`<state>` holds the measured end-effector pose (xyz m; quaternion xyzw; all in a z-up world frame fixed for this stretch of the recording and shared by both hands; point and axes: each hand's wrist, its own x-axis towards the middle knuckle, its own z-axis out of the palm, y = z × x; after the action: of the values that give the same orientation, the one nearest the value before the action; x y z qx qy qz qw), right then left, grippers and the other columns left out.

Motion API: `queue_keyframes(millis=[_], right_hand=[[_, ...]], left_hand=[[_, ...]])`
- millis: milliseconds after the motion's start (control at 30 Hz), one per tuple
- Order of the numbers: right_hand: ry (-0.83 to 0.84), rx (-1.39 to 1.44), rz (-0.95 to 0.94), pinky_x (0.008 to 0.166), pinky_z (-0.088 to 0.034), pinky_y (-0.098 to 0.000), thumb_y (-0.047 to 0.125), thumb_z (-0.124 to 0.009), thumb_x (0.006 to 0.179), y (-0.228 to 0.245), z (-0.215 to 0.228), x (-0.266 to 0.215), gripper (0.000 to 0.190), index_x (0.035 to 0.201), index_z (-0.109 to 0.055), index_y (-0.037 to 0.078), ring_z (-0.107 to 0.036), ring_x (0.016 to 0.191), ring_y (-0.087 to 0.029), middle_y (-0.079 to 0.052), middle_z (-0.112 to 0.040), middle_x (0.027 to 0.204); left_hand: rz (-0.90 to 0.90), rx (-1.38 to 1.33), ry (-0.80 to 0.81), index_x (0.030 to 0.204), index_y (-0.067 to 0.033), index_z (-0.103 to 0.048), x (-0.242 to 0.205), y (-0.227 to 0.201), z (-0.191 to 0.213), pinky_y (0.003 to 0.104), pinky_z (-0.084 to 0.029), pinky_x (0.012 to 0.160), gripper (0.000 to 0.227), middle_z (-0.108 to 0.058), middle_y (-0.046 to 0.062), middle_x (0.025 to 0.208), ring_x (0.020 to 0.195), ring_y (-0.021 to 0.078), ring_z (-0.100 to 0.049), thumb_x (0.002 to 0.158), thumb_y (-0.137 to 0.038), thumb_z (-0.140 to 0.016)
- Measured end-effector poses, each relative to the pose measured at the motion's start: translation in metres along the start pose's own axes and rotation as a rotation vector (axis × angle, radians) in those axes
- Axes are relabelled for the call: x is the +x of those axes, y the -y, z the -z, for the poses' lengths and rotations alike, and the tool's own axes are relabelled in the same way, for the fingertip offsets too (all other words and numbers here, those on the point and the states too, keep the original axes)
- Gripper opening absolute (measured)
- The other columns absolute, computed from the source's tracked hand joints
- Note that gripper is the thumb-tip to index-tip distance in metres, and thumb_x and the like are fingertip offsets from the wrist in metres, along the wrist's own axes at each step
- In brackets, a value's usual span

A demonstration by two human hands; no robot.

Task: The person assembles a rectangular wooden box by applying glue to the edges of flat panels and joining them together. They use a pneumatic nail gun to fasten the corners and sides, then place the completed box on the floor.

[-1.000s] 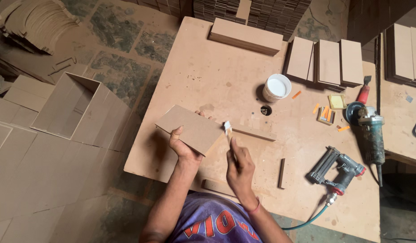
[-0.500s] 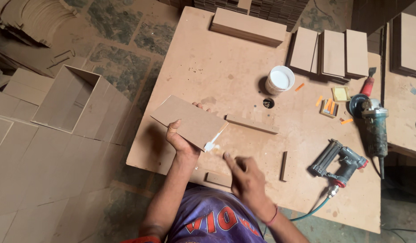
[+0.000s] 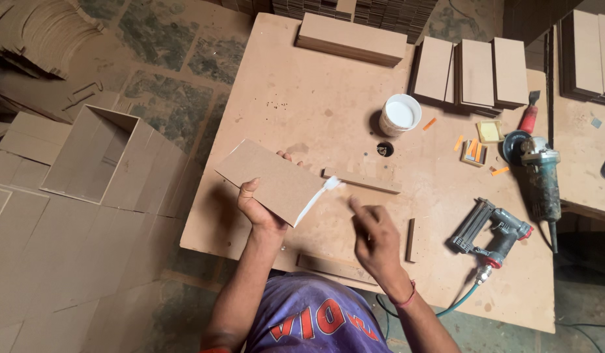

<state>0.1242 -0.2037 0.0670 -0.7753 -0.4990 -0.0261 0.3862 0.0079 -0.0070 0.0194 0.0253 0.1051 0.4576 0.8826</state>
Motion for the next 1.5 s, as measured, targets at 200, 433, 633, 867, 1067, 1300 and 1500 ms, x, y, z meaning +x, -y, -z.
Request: queue_keyframes(millis=[200, 433, 633, 867, 1067, 1300, 1500], right_hand=[[0.045, -0.023, -0.055, 0.065, -0.052, -0.0388, -0.002, -0.062, 0.088, -0.010, 0.011, 0.011, 0.049, 0.135, -0.068, 0.011, -0.064, 0.074, -0.029, -0.014, -0.064, 0.092], [0.222, 0.143, 0.145, 0.066, -0.053, -0.0387, -0.005, -0.068, 0.083, 0.043, 0.006, -0.033, 0.051, 0.131, -0.068, 0.011, -0.067, 0.080, -0.029, -0.014, -0.066, 0.096], [0.367, 0.297, 0.200, 0.070, -0.055, -0.0379, -0.010, -0.063, 0.082, 0.029, 0.010, -0.023, 0.058, 0.137, -0.066, 0.009, -0.067, 0.084, -0.030, -0.016, -0.066, 0.099], [-0.075, 0.539, -0.182, 0.062, -0.051, -0.0232, 0.000, -0.063, 0.099, 0.017, -0.002, -0.002, 0.022, 0.121, -0.061, 0.002, -0.057, 0.070, -0.009, -0.006, -0.073, 0.099], [-0.290, 0.590, -0.256, 0.052, -0.041, -0.0189, 0.004, -0.083, 0.080, 0.026, -0.053, 0.023, 0.048, 0.109, -0.045, 0.001, -0.048, 0.063, -0.003, -0.004, -0.064, 0.088], [-0.426, 0.744, -0.352, 0.051, -0.040, -0.0178, -0.001, -0.077, 0.088, 0.016, -0.055, 0.034, 0.043, 0.117, -0.045, 0.002, -0.050, 0.061, -0.002, 0.002, -0.057, 0.077], [-0.220, 0.909, -0.488, 0.053, -0.047, -0.0204, -0.001, -0.077, 0.085, 0.000, -0.022, 0.053, 0.044, 0.120, -0.050, 0.000, -0.061, 0.063, -0.006, -0.005, -0.067, 0.078]], left_hand=[[0.027, -0.050, 0.019, 0.144, 0.0009, -0.046, 0.007, 0.003, 0.000, 0.063, -0.035, 0.121, 0.081, -0.058, 0.020, 0.133, 0.128, 0.0360, -0.057, 0.070, -0.027, -0.063], [-0.009, -0.051, 0.076, 0.139, 0.0037, -0.050, 0.015, 0.003, -0.002, 0.062, -0.037, 0.119, 0.074, -0.059, 0.019, 0.130, 0.125, 0.0351, -0.058, 0.072, -0.026, -0.064], [-0.034, 0.059, 0.004, 0.134, 0.0060, -0.054, 0.016, 0.004, 0.017, 0.055, -0.044, 0.111, 0.069, -0.062, 0.020, 0.124, 0.119, 0.0368, -0.058, 0.075, -0.029, -0.062], [-0.482, 0.988, -0.031, 0.138, 0.0048, -0.047, 0.005, 0.031, 0.039, 0.046, -0.049, 0.098, 0.070, -0.057, 0.021, 0.121, 0.111, 0.0384, -0.057, 0.072, -0.009, -0.062], [-0.902, 1.707, 0.297, 0.157, -0.0015, -0.035, -0.041, 0.059, 0.020, 0.049, -0.048, 0.104, 0.092, -0.045, 0.031, 0.140, 0.126, 0.0467, -0.053, 0.080, -0.022, -0.081], [-0.651, 1.954, 0.387, 0.157, -0.0033, -0.018, -0.066, 0.038, -0.006, 0.058, -0.038, 0.100, 0.122, -0.035, 0.038, 0.139, 0.126, 0.0525, -0.041, 0.063, -0.028, -0.093], [0.193, 1.121, 0.524, 0.155, -0.0069, -0.029, -0.037, -0.027, 0.024, 0.031, -0.053, 0.087, 0.076, -0.060, 0.013, 0.121, 0.100, 0.0180, -0.062, 0.095, -0.037, -0.065]])
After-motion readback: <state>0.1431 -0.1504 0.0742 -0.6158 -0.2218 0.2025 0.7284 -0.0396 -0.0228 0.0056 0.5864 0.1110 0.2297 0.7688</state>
